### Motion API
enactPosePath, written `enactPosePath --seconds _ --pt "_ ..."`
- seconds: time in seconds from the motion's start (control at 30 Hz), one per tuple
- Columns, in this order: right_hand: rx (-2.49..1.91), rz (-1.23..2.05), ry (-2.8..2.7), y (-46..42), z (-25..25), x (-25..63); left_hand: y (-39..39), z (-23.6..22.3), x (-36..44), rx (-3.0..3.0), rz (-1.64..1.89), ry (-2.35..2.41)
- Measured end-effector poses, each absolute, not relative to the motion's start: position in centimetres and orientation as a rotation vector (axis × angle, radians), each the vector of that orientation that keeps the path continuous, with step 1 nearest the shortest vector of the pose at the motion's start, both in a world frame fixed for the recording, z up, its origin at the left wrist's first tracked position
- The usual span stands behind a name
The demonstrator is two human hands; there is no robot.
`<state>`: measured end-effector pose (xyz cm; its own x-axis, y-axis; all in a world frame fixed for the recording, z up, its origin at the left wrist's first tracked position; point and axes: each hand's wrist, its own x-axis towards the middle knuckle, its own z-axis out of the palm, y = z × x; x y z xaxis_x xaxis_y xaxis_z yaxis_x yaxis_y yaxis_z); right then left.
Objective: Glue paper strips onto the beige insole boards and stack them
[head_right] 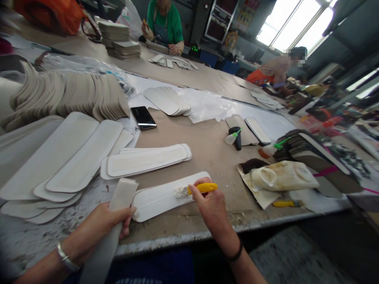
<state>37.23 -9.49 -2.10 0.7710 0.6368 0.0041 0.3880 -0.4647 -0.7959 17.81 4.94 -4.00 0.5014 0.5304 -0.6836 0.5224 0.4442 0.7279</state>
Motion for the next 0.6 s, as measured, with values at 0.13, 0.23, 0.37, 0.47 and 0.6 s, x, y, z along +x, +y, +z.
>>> enactPosePath --seconds 0.13,0.23,0.37,0.47,0.6 --pt "-2.261 0.098 -0.843 -10.9 -1.6 39.1 4.9 -4.4 17.7 1.224 0.014 1.113" --pt "-2.301 -0.080 -0.914 -11.5 -0.7 39.9 4.8 -4.5 17.5 1.244 0.024 1.102" --pt "-2.265 -0.272 -1.031 -11.9 -0.3 39.8 4.6 -4.2 17.4 1.299 0.067 1.080" --pt "-2.183 -0.306 -1.170 -11.7 -1.5 38.1 4.6 -4.6 17.4 1.281 0.060 1.087" --pt "-2.060 -0.228 -1.295 -11.4 -2.9 35.1 4.9 -6.2 17.2 1.244 0.031 1.085"
